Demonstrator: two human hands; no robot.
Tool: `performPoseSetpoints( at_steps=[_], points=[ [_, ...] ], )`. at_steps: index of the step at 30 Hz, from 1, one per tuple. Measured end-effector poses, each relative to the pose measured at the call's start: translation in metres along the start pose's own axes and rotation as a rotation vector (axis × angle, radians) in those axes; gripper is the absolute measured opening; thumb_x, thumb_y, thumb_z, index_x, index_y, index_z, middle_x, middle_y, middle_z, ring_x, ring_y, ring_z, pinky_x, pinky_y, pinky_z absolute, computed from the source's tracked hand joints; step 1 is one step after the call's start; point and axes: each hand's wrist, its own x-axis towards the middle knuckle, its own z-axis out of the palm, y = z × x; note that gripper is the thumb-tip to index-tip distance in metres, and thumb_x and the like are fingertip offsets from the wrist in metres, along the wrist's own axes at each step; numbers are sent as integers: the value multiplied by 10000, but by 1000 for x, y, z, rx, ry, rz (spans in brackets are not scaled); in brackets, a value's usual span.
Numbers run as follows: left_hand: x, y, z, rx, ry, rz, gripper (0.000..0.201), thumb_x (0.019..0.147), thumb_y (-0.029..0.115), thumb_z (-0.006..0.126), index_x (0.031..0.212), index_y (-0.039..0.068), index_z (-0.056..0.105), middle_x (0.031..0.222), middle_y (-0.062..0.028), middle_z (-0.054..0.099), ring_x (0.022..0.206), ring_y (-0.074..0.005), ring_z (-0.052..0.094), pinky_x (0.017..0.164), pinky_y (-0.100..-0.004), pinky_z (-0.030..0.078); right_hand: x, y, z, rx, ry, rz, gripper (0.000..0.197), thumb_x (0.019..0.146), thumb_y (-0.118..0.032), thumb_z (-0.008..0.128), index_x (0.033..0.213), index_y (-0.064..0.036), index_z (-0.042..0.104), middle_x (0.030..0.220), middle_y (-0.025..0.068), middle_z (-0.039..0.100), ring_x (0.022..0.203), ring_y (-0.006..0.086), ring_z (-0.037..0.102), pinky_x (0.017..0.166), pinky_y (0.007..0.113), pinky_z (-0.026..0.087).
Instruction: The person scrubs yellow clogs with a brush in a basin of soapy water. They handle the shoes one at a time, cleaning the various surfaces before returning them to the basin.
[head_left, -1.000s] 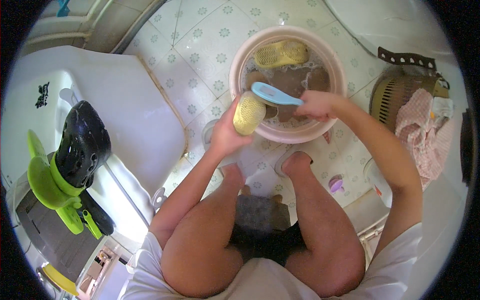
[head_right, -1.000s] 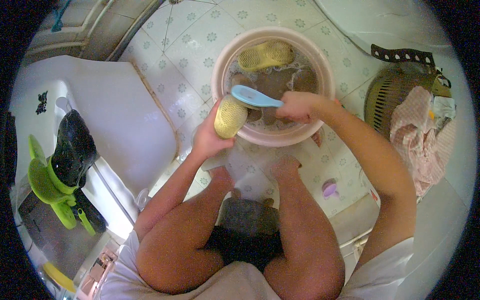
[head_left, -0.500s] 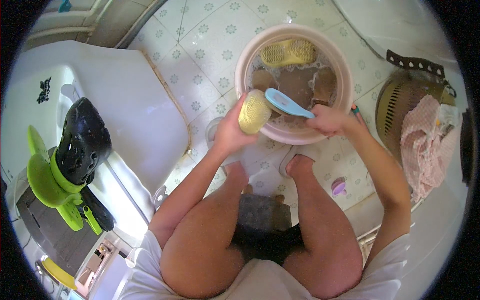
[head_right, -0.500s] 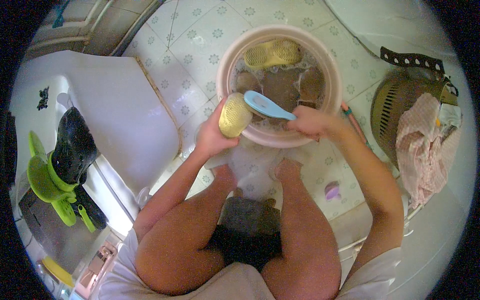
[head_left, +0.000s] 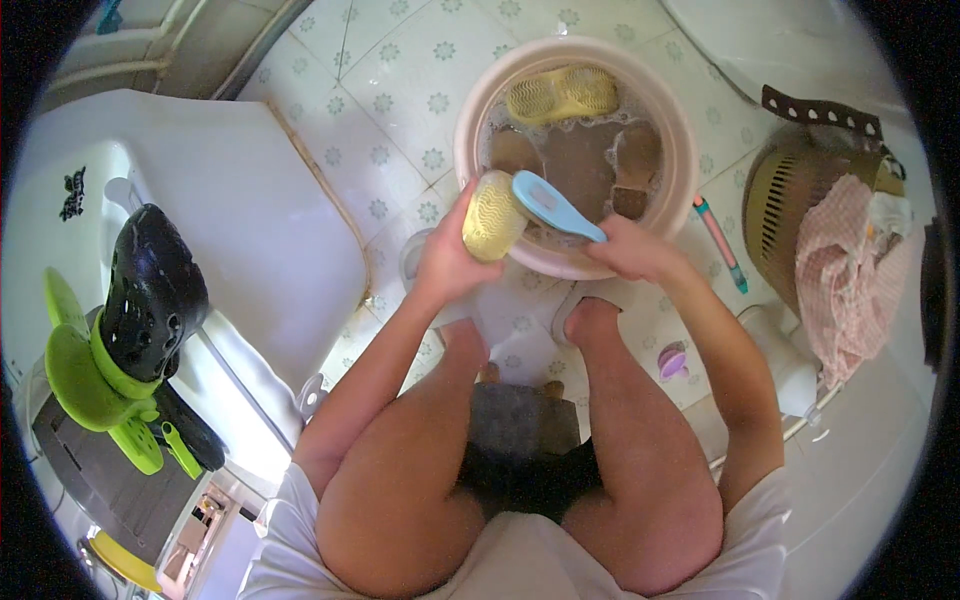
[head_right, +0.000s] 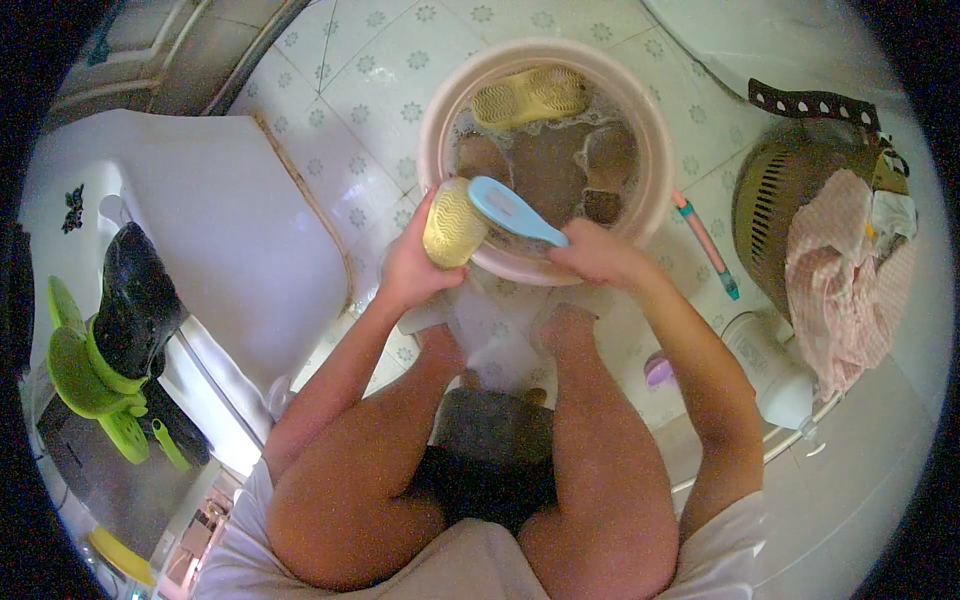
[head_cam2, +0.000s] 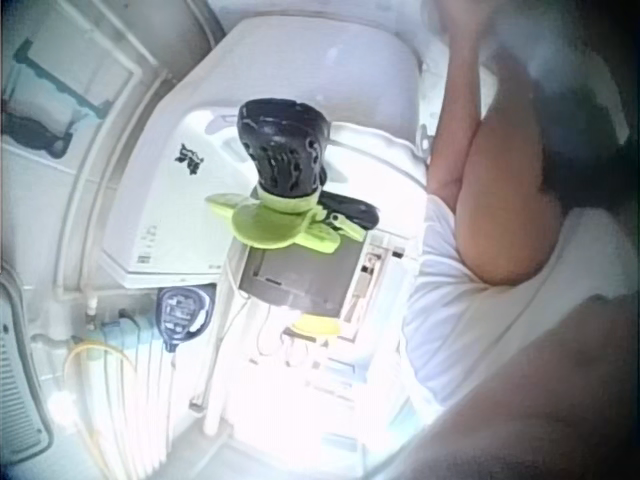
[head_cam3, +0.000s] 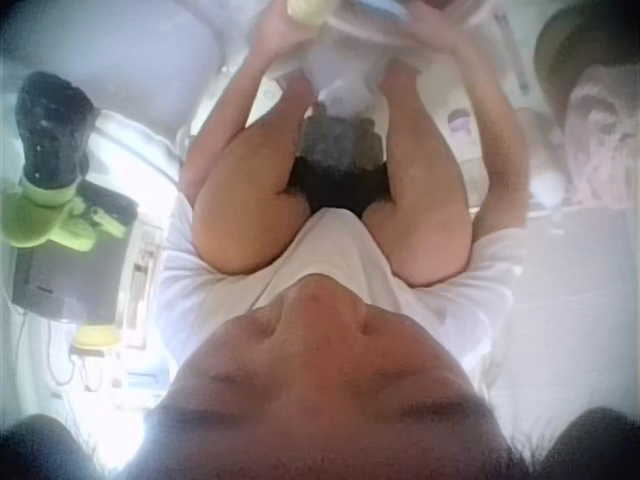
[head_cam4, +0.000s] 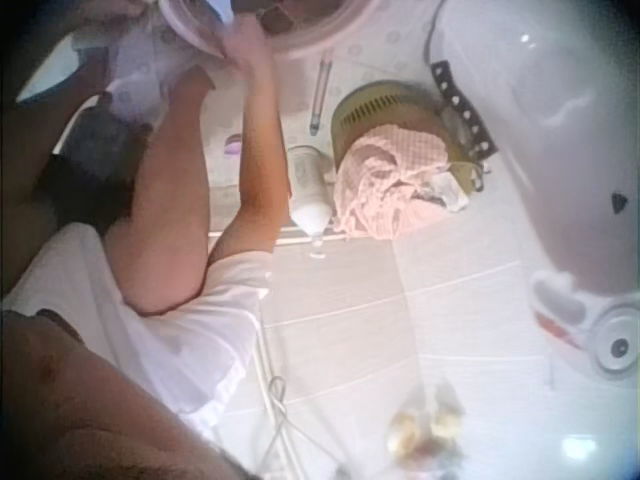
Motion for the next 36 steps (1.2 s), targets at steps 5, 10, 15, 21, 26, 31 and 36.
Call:
performPoseSetpoints(
  at_steps=[5, 10, 15, 21, 26, 31, 36],
  points=[
    [2, -6, 4, 6, 2, 14, 1179, 611, 152, 866, 1608, 127, 237, 1417, -135, 594, 1292, -268, 590, 1080, -357, 462, 42, -32, 12, -73, 125, -323, 334, 833, -230, 636, 929, 85, 692, 659, 224, 632, 561, 272, 614, 591, 439, 510],
    [1, -1, -1, -3, -23, -40, 1183, 607, 153, 867, 1607, 120, 235, 1402, -139, 604, 1287, -275, 594, 1080, -360, 463, 7, 24, 18, -104, 170, -290, 326, 849, -241, 643, 924, 68, 717, 770, 271, 679, 647, 343, 680, 662, 448, 535],
    [3, 3, 3, 13, 7, 12, 1179, 607, 151, 862, 1606, 116, 236, 1398, -140, 607, 1292, -278, 591, 1078, -361, 464, 13, 4, 26, -114, 221, -205, 312, 844, -234, 654, 944, 54, 721, 766, 261, 678, 700, 351, 697, 681, 442, 539],
    [1, -6, 1, 16, 3, 30, 1181, 609, 164, 861, 1608, 126, 233, 1392, -143, 609, 1288, -284, 594, 1075, -363, 466, 15, -9, 30, -177, 260, -172, 309, 836, -235, 659, 927, 54, 717, 734, 261, 666, 721, 370, 702, 667, 447, 532],
    [0, 1, 1, 3, 9, 17, 1174, 612, 164, 855, 1609, 130, 236, 1394, -137, 607, 1284, -280, 595, 1074, -359, 464, -6, 28, 34, -139, 244, -175, 297, 837, -227, 658, 910, 55, 713, 751, 264, 670, 712, 380, 695, 669, 464, 532],
    [1, -3, 4, 16, 22, 10, 1124, 606, 159, 832, 1591, 128, 291, 1393, -172, 606, 1272, -307, 605, 1051, -383, 493, 13, -30, 40, -224, 331, -179, 289, 837, -220, 660, 897, 58, 709, 776, 263, 682, 743, 397, 701, 686, 468, 539],
    [2, -7, 2, -30, 20, 53, 1164, 600, 146, 856, 1601, 133, 262, 1390, -132, 610, 1286, -272, 594, 1071, -368, 470, -13, 20, 42, -269, 296, -127, 336, 856, -268, 686, 955, 51, 730, 866, 262, 709, 793, 424, 706, 753, 496, 560]
  ],
)
